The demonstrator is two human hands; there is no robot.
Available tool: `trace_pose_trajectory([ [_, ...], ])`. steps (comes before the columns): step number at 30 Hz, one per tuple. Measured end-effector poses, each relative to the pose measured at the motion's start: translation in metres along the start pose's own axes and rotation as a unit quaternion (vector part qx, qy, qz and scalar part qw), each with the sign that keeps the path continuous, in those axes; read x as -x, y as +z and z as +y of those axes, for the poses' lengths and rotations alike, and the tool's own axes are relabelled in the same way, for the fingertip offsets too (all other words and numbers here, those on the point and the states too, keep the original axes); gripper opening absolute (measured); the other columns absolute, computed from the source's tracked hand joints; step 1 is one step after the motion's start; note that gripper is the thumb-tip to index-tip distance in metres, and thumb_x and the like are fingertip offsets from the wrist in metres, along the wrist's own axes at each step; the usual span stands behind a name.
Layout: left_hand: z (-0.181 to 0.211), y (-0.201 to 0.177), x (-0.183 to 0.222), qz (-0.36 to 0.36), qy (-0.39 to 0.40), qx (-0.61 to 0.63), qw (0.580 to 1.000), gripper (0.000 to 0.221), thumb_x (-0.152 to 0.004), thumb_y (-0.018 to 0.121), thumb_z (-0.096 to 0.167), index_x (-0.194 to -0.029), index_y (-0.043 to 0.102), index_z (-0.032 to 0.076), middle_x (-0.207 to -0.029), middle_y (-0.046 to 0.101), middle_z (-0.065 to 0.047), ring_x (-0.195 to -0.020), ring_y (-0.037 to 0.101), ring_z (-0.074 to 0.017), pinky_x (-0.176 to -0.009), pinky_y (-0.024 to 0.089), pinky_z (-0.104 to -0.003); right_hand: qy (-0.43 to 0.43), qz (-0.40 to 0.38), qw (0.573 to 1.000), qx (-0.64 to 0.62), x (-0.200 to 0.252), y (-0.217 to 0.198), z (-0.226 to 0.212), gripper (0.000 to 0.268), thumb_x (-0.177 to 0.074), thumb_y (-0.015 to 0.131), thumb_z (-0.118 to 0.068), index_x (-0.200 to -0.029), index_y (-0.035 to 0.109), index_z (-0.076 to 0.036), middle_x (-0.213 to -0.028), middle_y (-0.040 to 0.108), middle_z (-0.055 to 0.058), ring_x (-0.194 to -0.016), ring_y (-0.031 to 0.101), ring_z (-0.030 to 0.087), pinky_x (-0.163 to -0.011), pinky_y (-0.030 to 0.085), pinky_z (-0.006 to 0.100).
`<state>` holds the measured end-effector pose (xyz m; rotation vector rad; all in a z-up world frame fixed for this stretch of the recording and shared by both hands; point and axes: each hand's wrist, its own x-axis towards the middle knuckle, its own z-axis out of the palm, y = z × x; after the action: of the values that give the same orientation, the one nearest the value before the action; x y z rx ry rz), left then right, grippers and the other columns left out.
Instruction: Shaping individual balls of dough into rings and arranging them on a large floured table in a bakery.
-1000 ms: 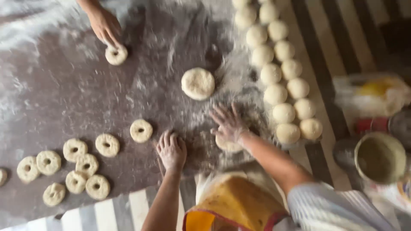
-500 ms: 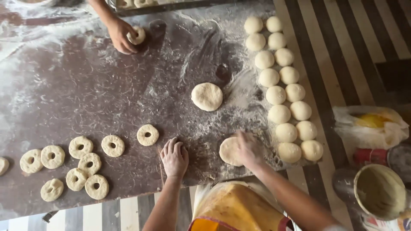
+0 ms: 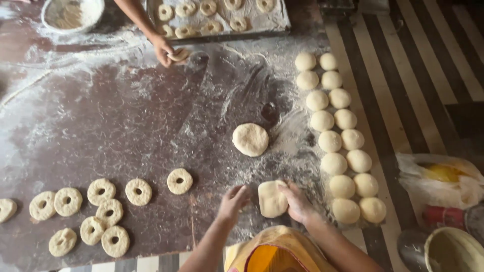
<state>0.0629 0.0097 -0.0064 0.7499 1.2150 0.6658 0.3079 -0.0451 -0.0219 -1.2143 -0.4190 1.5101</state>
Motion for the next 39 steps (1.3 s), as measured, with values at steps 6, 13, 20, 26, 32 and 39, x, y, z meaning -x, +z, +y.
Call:
trace_pose_trajectory([
  [6,0.092,0.016,0.002,-0.038,0.048,-0.027,0.998,0.049,-0.097,0.060,0.032,-0.136,0.060,0.004,-0.135,0.067,-0.015,-0.124,0.064,-0.0248,-0.110,0.052,-0.040,-0.060,0.132,0.939,0.312,-0.020,0.134,-0.162,0.054,-0.098,0.048,-0.020,-0.150,0.044,-0.008,-0.161,0.041,0.017,-0.134,0.054,0.032,-0.099,0.057,0.049],
  [13,0.138,0.039,-0.075,-0.096,0.065,0.018,0.993,0.063,-0.102,0.061,0.035,-0.151,0.039,0.004,-0.144,0.051,-0.018,-0.135,0.053,-0.0281,-0.115,0.044,-0.045,-0.085,-0.013,0.948,0.305,-0.074,0.160,-0.126,0.055,-0.113,0.042,-0.030,-0.158,0.030,-0.001,-0.159,0.037,0.024,-0.141,0.047,0.033,-0.109,0.048,0.041],
  [20,0.157,0.038,-0.099,-0.133,-0.009,0.208,0.969,0.053,-0.089,0.069,0.009,-0.136,0.051,-0.007,-0.123,0.066,-0.023,-0.112,0.069,-0.0345,-0.098,0.060,-0.050,-0.164,0.169,0.903,0.359,-0.054,0.076,-0.108,0.038,-0.102,0.049,-0.025,-0.133,0.056,-0.004,-0.138,0.061,0.017,-0.119,0.066,0.030,-0.095,0.060,0.044],
  [26,0.127,0.042,-0.149,-0.125,-0.012,0.219,0.968,0.050,-0.089,0.062,0.002,-0.137,0.050,-0.005,-0.125,0.064,-0.021,-0.113,0.069,-0.0328,-0.097,0.060,-0.045,-0.341,0.215,0.641,0.653,-0.060,-0.001,-0.081,0.025,-0.100,0.060,-0.024,-0.120,0.065,-0.010,-0.132,0.063,0.013,-0.129,0.059,0.032,-0.115,0.044,0.048],
  [32,0.133,0.029,-0.148,-0.028,-0.056,0.107,0.992,0.047,-0.093,0.061,0.003,-0.138,0.053,-0.008,-0.126,0.064,-0.024,-0.116,0.068,-0.0344,-0.097,0.060,-0.043,-0.361,0.218,0.606,0.674,-0.050,0.010,-0.087,0.026,-0.089,0.066,-0.019,-0.114,0.066,-0.013,-0.127,0.063,0.012,-0.126,0.055,0.034,-0.110,0.040,0.050],
  [39,0.213,0.055,-0.100,0.157,0.240,-0.390,0.875,0.042,-0.097,0.061,0.015,-0.137,0.058,0.001,-0.138,0.063,-0.017,-0.124,0.063,-0.0307,-0.104,0.050,-0.044,-0.367,0.203,0.625,0.659,-0.054,0.003,-0.084,0.028,-0.087,0.066,-0.019,-0.114,0.063,-0.014,-0.129,0.060,0.009,-0.125,0.055,0.033,-0.108,0.041,0.051],
])
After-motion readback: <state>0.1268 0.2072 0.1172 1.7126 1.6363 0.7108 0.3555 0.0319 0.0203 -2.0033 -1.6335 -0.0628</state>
